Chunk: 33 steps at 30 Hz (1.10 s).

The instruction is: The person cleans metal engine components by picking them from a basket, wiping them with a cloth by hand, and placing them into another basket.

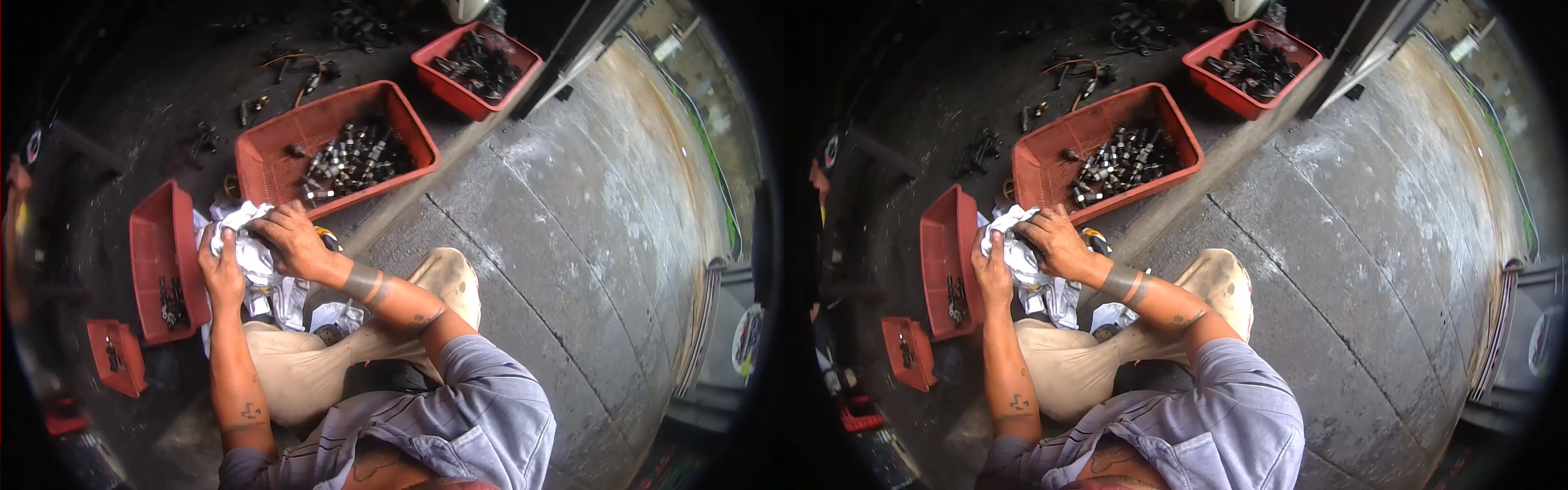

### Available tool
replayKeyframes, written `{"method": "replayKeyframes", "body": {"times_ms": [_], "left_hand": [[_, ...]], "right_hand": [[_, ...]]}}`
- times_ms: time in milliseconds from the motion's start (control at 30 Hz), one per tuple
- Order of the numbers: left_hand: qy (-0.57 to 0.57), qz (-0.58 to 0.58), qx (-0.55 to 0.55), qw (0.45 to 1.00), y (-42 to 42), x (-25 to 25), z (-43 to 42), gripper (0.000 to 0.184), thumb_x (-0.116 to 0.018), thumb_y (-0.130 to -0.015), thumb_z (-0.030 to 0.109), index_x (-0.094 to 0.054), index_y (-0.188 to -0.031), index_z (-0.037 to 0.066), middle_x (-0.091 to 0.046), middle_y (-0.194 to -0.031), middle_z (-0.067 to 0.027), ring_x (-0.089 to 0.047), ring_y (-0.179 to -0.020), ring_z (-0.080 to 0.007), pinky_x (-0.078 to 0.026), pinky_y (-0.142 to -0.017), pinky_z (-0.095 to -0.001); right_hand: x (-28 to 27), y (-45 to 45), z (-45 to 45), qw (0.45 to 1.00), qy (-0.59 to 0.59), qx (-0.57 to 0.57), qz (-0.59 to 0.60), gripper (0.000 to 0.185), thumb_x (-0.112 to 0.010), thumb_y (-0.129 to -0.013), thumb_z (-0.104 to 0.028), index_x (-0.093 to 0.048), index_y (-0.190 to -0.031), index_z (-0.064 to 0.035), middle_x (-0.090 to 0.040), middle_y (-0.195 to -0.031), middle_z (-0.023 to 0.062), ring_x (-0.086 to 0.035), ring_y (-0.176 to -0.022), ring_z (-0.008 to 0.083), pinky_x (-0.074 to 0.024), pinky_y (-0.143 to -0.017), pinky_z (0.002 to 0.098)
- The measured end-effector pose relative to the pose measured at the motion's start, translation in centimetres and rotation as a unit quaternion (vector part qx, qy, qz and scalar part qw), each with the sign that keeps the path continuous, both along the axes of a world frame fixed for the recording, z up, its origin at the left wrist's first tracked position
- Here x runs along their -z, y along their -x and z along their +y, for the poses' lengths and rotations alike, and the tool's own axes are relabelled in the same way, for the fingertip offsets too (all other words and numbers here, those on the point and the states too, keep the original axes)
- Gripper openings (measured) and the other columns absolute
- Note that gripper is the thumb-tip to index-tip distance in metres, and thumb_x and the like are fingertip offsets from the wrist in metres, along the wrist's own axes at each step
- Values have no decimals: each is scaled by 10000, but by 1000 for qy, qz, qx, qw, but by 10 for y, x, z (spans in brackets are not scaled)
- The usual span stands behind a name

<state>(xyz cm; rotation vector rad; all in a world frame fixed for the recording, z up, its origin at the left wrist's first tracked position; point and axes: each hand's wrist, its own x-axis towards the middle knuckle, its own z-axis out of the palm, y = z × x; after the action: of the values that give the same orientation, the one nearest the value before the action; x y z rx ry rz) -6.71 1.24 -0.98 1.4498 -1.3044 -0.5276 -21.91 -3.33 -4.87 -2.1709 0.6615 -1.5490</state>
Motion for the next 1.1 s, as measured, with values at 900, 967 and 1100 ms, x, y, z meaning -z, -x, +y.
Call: {"method": "replayKeyframes", "body": {"times_ms": [900,967,1100], "left_hand": [[-207,-216,-138,944,-157,-32,-22,306,-597,-870,235,-619,-1079,12,-663,-892,-168,-631,-821,-267,-472,-741,-382],[-242,-210,-195,927,-204,-4,-36,296,-584,-870,258,-627,-1051,27,-645,-981,-210,-613,-971,-350,-445,-826,-425],[-203,-265,-238,912,-226,24,-46,374,-601,-857,243,-580,-1161,27,-593,-1145,-218,-564,-1083,-355,-429,-920,-415]], "right_hand": [[-18,55,-61,973,-124,104,167,284,-652,-842,-276,-643,-850,8,-653,-787,164,-629,-707,302,-494,-650,343],[-2,65,-87,958,-56,141,243,299,-663,-819,-296,-638,-849,0,-655,-813,177,-638,-749,351,-504,-660,380],[-10,71,-114,847,-170,88,496,265,-657,-777,-278,-648,-903,-44,-660,-924,174,-639,-857,349,-502,-698,433]]}}
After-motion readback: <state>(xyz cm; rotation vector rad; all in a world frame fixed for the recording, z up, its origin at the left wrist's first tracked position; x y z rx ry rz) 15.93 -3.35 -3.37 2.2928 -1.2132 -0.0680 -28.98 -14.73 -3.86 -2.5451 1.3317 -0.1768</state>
